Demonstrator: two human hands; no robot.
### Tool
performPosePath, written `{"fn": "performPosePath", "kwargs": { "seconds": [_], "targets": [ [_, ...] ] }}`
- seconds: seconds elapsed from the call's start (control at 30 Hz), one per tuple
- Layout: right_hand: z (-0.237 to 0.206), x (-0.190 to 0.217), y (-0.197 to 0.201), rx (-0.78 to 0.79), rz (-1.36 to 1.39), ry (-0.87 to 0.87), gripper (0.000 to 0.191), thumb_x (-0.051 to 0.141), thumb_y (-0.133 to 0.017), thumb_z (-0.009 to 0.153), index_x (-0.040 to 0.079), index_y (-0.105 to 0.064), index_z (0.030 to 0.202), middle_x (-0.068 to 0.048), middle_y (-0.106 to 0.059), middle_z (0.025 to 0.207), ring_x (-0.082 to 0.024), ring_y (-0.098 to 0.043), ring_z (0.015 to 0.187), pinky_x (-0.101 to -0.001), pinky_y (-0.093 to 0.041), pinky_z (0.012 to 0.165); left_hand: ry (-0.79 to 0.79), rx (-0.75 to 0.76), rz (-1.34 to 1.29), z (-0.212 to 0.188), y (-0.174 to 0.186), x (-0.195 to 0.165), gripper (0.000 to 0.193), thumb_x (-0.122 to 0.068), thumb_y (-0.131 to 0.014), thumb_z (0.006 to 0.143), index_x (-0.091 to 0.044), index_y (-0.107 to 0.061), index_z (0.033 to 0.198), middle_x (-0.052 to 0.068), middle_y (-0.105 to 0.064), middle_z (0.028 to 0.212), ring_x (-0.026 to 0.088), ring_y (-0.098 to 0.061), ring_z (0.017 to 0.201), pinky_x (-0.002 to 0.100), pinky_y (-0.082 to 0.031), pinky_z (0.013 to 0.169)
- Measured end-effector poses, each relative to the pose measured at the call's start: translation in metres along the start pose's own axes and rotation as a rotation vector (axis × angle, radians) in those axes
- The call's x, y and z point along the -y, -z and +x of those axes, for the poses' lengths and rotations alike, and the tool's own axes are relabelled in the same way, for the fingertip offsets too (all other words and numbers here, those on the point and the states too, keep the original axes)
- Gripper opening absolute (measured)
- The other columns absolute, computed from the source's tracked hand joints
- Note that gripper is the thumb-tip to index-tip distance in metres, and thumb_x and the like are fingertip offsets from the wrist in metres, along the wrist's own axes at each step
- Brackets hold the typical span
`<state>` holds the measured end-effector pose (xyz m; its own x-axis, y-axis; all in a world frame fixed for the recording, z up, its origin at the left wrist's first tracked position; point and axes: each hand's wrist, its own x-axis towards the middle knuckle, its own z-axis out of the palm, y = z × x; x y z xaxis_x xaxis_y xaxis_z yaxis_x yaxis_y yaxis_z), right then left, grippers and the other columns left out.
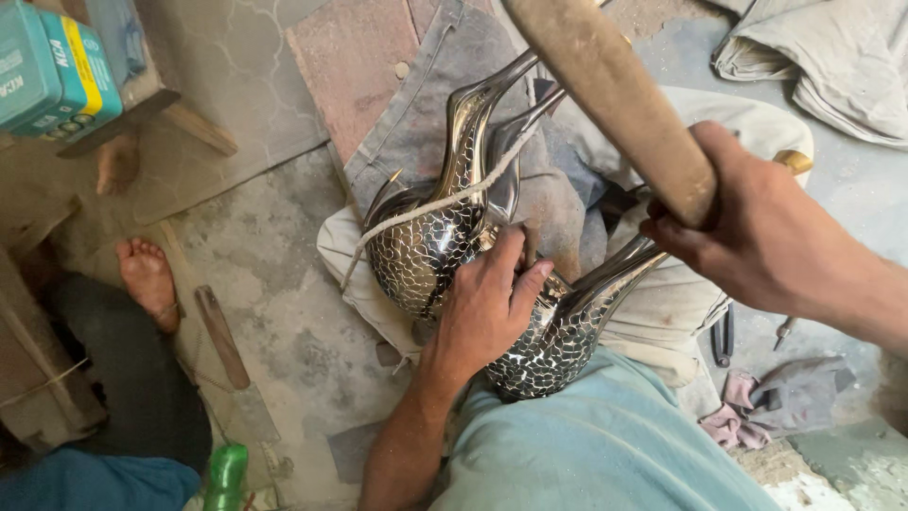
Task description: The person hammers a small metal punch against a polished metal object to create a textured pattern. They hold the object steady with one hand while striking the punch with a wooden mallet in the other hand.
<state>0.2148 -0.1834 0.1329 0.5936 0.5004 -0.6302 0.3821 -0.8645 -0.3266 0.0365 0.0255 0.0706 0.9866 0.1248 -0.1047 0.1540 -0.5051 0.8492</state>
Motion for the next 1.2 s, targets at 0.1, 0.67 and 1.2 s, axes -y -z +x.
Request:
{"fn": "performPosePath", "kwargs": {
  "seconds": [0.1, 0.67, 1.2],
  "targets": [
    [-0.001, 0.004, 0.005, -0.009, -0.347, 0.060, 0.026, 0.023, -0.059, 0.100, 0.013, -0.056, 0.124, -0.005, -0.071, 0.097, -0.020, -0.069, 0.077, -0.0373, -0.059, 0.063, -0.039, -0.002, -0.040, 0.000, -0.001, 0.001, 0.038, -0.020, -0.065, 0.104, 0.002, -0.050, 0.131, 0.020, -0.068, 0.087, 0.037, -0.072, 0.077, 0.046, -0.055, 0.065],
    [-0.004, 0.006, -0.005, -0.094, -0.210, 0.059, 0.033, 0.014, -0.068, 0.092, 0.012, -0.057, 0.123, -0.005, -0.071, 0.095, -0.021, -0.069, 0.073, -0.0405, -0.060, 0.065, -0.045, 0.021, -0.029, 0.000, 0.001, 0.003, 0.037, -0.018, -0.064, 0.103, 0.003, -0.050, 0.131, 0.021, -0.068, 0.084, 0.038, -0.071, 0.074, 0.046, -0.055, 0.065],
    [-0.003, 0.002, -0.012, -0.144, 0.045, 0.170, 0.032, 0.017, -0.067, 0.090, 0.006, -0.054, 0.117, -0.011, -0.069, 0.083, -0.025, -0.069, 0.067, -0.0402, -0.057, 0.059, -0.035, 0.023, -0.043, -0.001, 0.002, 0.003, 0.031, -0.020, -0.064, 0.105, -0.001, -0.051, 0.126, 0.018, -0.068, 0.085, 0.036, -0.072, 0.076, 0.045, -0.054, 0.066]
  ]
}}
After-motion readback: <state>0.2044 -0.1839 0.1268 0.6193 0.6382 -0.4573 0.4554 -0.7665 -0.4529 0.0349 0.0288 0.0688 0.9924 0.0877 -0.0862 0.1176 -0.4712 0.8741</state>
